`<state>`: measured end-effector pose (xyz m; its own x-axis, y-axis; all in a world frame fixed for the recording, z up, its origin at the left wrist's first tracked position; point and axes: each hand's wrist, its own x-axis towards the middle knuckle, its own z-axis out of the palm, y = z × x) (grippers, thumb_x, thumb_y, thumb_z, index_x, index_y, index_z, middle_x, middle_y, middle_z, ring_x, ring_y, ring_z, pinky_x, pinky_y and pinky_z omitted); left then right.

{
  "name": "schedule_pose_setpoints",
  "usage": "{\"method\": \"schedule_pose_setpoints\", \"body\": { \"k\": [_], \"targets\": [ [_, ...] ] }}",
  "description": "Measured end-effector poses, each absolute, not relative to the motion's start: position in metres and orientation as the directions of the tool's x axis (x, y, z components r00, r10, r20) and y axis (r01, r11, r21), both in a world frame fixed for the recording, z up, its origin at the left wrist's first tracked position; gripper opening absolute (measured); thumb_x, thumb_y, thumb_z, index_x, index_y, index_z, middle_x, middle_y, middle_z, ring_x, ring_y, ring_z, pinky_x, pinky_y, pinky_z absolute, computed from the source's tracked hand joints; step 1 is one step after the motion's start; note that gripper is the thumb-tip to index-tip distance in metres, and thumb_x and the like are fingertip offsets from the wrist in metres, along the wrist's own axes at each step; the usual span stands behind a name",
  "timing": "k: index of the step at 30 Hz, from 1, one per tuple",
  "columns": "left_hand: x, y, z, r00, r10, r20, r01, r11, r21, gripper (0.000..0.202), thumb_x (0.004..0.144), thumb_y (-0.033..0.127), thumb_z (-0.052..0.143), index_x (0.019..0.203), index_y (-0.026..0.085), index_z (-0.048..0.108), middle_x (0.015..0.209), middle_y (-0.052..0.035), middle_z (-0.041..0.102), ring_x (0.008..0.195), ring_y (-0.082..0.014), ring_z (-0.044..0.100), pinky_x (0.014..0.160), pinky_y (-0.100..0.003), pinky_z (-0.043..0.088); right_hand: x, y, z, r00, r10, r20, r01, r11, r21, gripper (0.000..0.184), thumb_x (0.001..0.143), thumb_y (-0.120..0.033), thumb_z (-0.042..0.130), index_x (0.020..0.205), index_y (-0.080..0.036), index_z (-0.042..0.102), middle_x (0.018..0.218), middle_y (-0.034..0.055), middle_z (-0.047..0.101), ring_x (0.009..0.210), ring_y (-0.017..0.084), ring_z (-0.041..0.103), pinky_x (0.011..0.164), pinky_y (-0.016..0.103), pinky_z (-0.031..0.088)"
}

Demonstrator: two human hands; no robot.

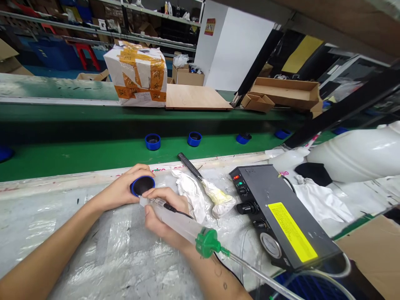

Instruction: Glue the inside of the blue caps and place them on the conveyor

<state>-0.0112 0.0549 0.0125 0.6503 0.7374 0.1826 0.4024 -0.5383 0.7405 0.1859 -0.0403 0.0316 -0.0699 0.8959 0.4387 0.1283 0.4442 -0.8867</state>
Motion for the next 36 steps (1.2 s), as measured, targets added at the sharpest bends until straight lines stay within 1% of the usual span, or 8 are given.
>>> {"method": "schedule_pose_setpoints", "body": {
  "k": [3,9,14,19,24,28,32,36],
  "targets": [
    [-0.011,0.0553,0.0123,0.651,0.737,0.178,0.406,-0.538,0.739,0.056,0.068,0.005,0.068,0.121,0.024,0.063,0.128,-0.0059,0.058,0.126,-0.0285,0.058,0.109,-0.041,0.048,0.186,-0.0401,0.0295,-0.078,0.903,0.422,0.119,0.428,-0.896,0.019,0.086,-0.017,0.071,0.102,-0.027,0.067,0.107,0.0031,0.082,0.097,0.019,0.079,0.081,0.028,0.064],
    [-0.0114,0.0544,0.0133,0.653,0.734,0.185,0.4,-0.542,0.739,0.046,0.077,0.013,0.071,0.121,0.024,0.063,0.128,-0.007,0.058,0.125,-0.0285,0.058,0.108,-0.041,0.049,0.1854,-0.0403,0.024,-0.085,0.909,0.408,0.07,0.414,-0.908,0.019,0.089,-0.02,0.072,0.105,-0.027,0.065,0.113,0.0032,0.08,0.109,0.02,0.076,0.088,0.031,0.062],
    [-0.0124,0.0554,0.0122,0.658,0.731,0.183,0.395,-0.542,0.741,0.044,0.08,0.019,0.074,0.123,0.025,0.062,0.129,-0.0077,0.057,0.127,-0.0289,0.057,0.11,-0.043,0.048,0.1849,-0.041,0.0263,-0.087,0.914,0.396,0.091,0.403,-0.911,0.02,0.09,-0.02,0.073,0.107,-0.028,0.065,0.114,0.0027,0.08,0.101,0.019,0.078,0.08,0.029,0.063],
    [-0.0132,0.056,0.0096,0.654,0.732,0.188,0.415,-0.556,0.72,0.045,0.081,0.017,0.072,0.124,0.026,0.062,0.13,-0.0066,0.057,0.127,-0.0279,0.058,0.11,-0.041,0.048,0.1818,-0.0413,0.0289,-0.063,0.923,0.379,0.05,0.382,-0.923,0.022,0.09,-0.019,0.073,0.107,-0.029,0.065,0.116,0.0014,0.079,0.092,0.017,0.078,0.079,0.03,0.063],
    [-0.0132,0.055,0.0115,0.659,0.725,0.2,0.404,-0.565,0.719,0.043,0.082,0.018,0.072,0.122,0.026,0.062,0.129,-0.006,0.057,0.126,-0.0268,0.058,0.109,-0.04,0.049,0.1779,-0.0414,0.0293,-0.037,0.931,0.363,0.036,0.364,-0.931,0.021,0.089,-0.02,0.072,0.105,-0.029,0.064,0.116,0.002,0.08,0.071,0.015,0.072,0.064,0.028,0.061],
    [-0.0127,0.0554,0.0129,0.669,0.715,0.205,0.392,-0.573,0.72,0.042,0.082,0.014,0.069,0.122,0.026,0.063,0.127,-0.0063,0.057,0.127,-0.0265,0.057,0.11,-0.04,0.048,0.1768,-0.0405,0.0284,-0.035,0.929,0.369,0.05,0.371,-0.927,0.019,0.09,-0.023,0.072,0.106,-0.029,0.063,0.116,0.0027,0.079,0.071,0.014,0.071,0.063,0.028,0.061],
    [-0.0125,0.0563,0.0127,0.671,0.711,0.212,0.388,-0.58,0.716,0.04,0.084,0.019,0.072,0.122,0.026,0.062,0.126,-0.0067,0.058,0.126,-0.0268,0.057,0.11,-0.04,0.048,0.177,-0.0394,0.0284,-0.021,0.927,0.375,0.065,0.375,-0.925,0.019,0.09,-0.025,0.072,0.106,-0.03,0.062,0.115,0.0024,0.079,0.075,0.016,0.073,0.062,0.028,0.06],
    [-0.0119,0.0561,0.0127,0.667,0.713,0.216,0.384,-0.578,0.72,0.037,0.086,0.022,0.072,0.121,0.025,0.063,0.126,-0.0071,0.057,0.127,-0.0268,0.057,0.109,-0.039,0.048,0.1774,-0.039,0.0271,-0.014,0.924,0.383,0.068,0.383,-0.921,0.021,0.089,-0.023,0.073,0.106,-0.03,0.063,0.116,0.0019,0.079,0.079,0.017,0.074,0.066,0.03,0.061]
  ]
}}
